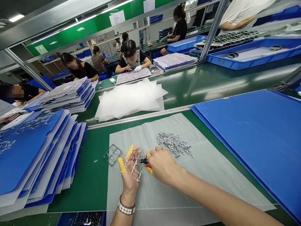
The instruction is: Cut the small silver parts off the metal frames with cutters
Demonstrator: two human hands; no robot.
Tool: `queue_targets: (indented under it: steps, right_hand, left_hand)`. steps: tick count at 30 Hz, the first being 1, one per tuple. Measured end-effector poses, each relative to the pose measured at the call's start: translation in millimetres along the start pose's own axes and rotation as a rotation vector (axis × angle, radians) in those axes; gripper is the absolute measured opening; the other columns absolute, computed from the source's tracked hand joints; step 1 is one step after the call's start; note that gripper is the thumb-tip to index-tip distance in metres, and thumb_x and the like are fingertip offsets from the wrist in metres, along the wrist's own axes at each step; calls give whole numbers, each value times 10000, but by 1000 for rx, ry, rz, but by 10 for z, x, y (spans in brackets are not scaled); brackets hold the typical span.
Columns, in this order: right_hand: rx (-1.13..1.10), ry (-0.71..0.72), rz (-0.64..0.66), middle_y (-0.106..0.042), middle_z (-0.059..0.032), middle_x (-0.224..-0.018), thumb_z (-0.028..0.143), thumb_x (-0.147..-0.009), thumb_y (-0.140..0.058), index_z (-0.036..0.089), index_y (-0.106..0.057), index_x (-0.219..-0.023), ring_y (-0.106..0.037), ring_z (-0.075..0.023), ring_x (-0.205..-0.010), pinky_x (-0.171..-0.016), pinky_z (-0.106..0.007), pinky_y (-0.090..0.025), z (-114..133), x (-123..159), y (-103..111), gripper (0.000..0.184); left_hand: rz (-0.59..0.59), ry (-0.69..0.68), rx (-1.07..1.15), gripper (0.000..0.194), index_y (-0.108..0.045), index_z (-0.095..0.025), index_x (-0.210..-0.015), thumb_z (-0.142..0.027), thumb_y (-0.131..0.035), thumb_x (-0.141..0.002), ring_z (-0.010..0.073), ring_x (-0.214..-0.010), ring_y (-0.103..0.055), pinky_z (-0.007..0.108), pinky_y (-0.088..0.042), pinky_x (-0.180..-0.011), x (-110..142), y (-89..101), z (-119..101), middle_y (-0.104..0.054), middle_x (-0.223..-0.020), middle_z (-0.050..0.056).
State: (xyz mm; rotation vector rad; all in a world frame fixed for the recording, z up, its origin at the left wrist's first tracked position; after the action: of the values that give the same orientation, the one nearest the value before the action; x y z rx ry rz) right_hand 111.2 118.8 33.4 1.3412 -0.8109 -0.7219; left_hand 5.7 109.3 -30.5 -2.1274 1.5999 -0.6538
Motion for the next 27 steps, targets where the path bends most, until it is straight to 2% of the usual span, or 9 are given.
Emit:
queue_targets:
  steps: [4, 8, 13, 19, 27]
  right_hand:
    - [20, 15, -37, -655, -118, -800, 311, -810, -565, 134, -660, -854, -612, -270, -750, -683, -395, -424, 25, 0, 8, 206]
    - [30, 42, -17, -653, -109, -776, 250, -828, -539, 139, -650, -846, -615, -248, -700, -630, -353, -417, 55, 12, 27, 158]
    - [10, 12, 7, -657, -123, -807, 310, -811, -571, 133, -652, -869, -615, -272, -766, -663, -371, -419, 45, 43, 82, 203]
    - [-60, 41, 7, -663, -116, -846, 351, -801, -566, 139, -647, -909, -602, -270, -812, -689, -371, -410, 175, 63, 30, 252]
    - [-53, 50, 12, -652, -122, -846, 349, -795, -569, 136, -645, -887, -593, -268, -807, -692, -375, -399, 228, 36, 2, 244]
  left_hand:
    - [20, -29, -37, 662, -687, -138, -1027, -654, -325, -824, 279, -1039, -587, 438, -340, -1018, 12, -5, -3, -646, -1134, 159]
    - [10, -17, -34, 671, -690, -138, -1025, -667, -335, -812, 282, -1024, -594, 439, -351, -1007, 25, 6, -28, -650, -1121, 167]
    - [-25, -16, 20, 684, -683, -120, -1035, -667, -341, -805, 289, -1042, -592, 441, -354, -1007, -5, 34, -109, -645, -1125, 179]
    - [-83, 10, 83, 662, -676, -118, -1033, -655, -366, -801, 283, -1066, -586, 424, -351, -1015, -43, 95, -65, -633, -1151, 180]
    - [-104, -25, 31, 662, -680, -121, -1013, -660, -355, -807, 278, -1070, -581, 411, -343, -1023, -14, 89, -55, -623, -1173, 173]
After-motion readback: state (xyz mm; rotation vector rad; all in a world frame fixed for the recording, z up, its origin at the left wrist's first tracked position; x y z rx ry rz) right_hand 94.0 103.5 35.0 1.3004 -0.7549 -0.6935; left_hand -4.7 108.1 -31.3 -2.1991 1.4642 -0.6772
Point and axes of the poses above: each hand's wrist, its own x-axis away from the middle knuckle, its own y-axis out of the back of the hand, z = x × y, the point moved 10 cm from there along -x, towards the middle knuckle
